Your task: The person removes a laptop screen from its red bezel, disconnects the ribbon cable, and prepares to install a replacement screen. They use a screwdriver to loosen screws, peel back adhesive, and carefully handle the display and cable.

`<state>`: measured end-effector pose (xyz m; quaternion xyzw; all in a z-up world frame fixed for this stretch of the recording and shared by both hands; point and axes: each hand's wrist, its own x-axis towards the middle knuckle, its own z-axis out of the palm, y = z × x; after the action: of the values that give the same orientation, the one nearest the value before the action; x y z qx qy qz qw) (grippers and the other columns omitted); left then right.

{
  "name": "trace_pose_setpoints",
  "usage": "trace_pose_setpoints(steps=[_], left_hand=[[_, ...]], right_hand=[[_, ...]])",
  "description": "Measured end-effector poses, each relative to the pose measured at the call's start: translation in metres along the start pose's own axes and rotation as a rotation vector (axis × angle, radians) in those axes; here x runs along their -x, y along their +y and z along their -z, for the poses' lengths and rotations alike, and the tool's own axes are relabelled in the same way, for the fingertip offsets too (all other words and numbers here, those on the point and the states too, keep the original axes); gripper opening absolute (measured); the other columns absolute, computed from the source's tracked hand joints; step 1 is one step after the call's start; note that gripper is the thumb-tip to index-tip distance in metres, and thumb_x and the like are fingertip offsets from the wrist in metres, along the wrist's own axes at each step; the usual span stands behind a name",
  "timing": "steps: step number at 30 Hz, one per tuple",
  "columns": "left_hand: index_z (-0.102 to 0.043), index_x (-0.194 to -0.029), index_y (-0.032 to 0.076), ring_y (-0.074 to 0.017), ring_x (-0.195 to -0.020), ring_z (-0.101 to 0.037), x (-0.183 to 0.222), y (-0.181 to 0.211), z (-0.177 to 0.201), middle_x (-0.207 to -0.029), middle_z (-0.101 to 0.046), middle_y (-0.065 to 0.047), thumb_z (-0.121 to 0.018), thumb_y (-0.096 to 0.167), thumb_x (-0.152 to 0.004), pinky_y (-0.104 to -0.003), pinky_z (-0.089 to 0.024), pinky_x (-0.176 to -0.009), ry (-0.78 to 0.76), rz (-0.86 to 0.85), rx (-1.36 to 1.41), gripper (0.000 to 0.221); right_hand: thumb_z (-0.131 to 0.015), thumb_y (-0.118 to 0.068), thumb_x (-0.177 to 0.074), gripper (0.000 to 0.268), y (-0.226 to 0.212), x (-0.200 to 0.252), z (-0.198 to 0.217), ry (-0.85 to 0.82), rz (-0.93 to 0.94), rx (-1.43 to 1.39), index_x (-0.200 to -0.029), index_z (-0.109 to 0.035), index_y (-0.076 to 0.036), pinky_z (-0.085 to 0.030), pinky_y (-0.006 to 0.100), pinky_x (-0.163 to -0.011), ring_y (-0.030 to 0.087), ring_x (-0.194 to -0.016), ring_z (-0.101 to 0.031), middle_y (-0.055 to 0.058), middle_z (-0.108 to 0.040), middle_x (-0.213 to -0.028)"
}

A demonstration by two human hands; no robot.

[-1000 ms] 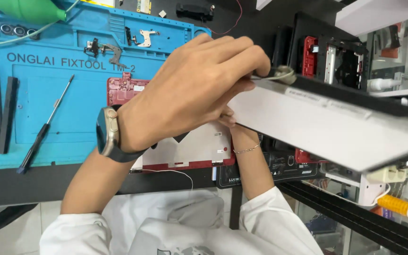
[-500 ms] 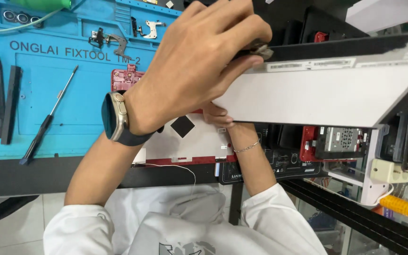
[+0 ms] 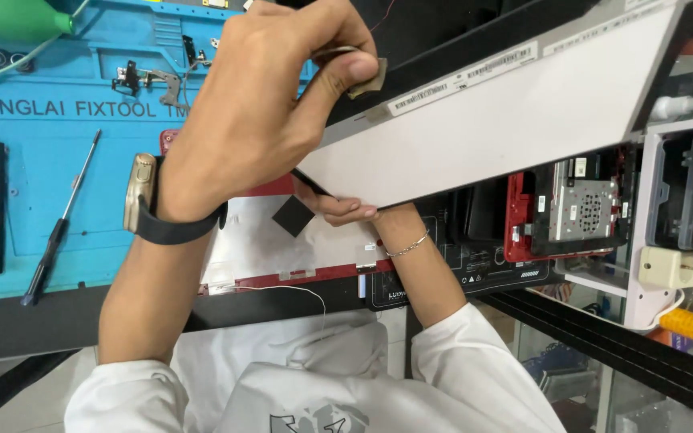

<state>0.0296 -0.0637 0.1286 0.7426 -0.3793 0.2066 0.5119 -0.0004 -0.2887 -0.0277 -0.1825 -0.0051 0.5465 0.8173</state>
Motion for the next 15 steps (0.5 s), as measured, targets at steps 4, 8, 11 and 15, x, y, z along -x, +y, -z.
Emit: trace_pose_setpoints(steps=[4,8,11,15], left_hand=[[-0.062,-0.101,-0.004,-0.0265,-0.086,-0.072,0.001,0.004,-0.007,-0.091,-0.070,-0.013,-0.066,-0.002,-0.105,-0.033,-0.053,-0.078,0.059,0.127,0.112,0.006],[-0.062,-0.105,-0.005,-0.0234,-0.083,-0.073,-0.001,0.010,-0.011,-0.092,-0.070,-0.014,-0.064,-0.002,-0.105,-0.031,-0.055,-0.075,0.141,0.182,0.158,0.004],[-0.062,-0.106,-0.005,-0.0229,-0.082,-0.073,0.001,0.009,-0.015,-0.093,-0.070,-0.014,-0.065,-0.002,-0.106,-0.031,-0.055,-0.074,0.174,0.181,0.126,0.004],[-0.063,-0.108,-0.005,-0.0230,-0.082,-0.073,0.002,0.006,-0.018,-0.095,-0.071,-0.014,-0.064,-0.002,-0.106,-0.031,-0.055,-0.073,0.188,0.211,0.098,0.004]], right_hand=[[-0.037,-0.045,-0.103,0.063,0.000,-0.003,-0.011,-0.009,-0.107,-0.147,-0.106,-0.047,0.018,-0.025,0.023,-0.025,0.012,-0.031,-0.028,0.021,-0.051,-0.074],[-0.037,-0.049,-0.105,0.068,0.000,-0.006,0.000,-0.172,-0.160,-0.217,-0.109,-0.049,0.018,-0.024,0.026,-0.029,0.015,-0.033,-0.029,0.017,-0.048,-0.064],[-0.037,-0.052,-0.108,0.072,-0.002,-0.008,0.006,-0.241,-0.174,-0.224,-0.109,-0.051,0.019,-0.023,0.028,-0.031,0.018,-0.028,-0.031,0.013,-0.044,-0.053],[-0.039,-0.054,-0.106,0.073,-0.003,-0.006,0.006,-0.211,-0.181,-0.220,-0.108,-0.051,0.018,-0.024,0.026,-0.030,0.018,-0.031,-0.033,0.010,-0.038,-0.052]])
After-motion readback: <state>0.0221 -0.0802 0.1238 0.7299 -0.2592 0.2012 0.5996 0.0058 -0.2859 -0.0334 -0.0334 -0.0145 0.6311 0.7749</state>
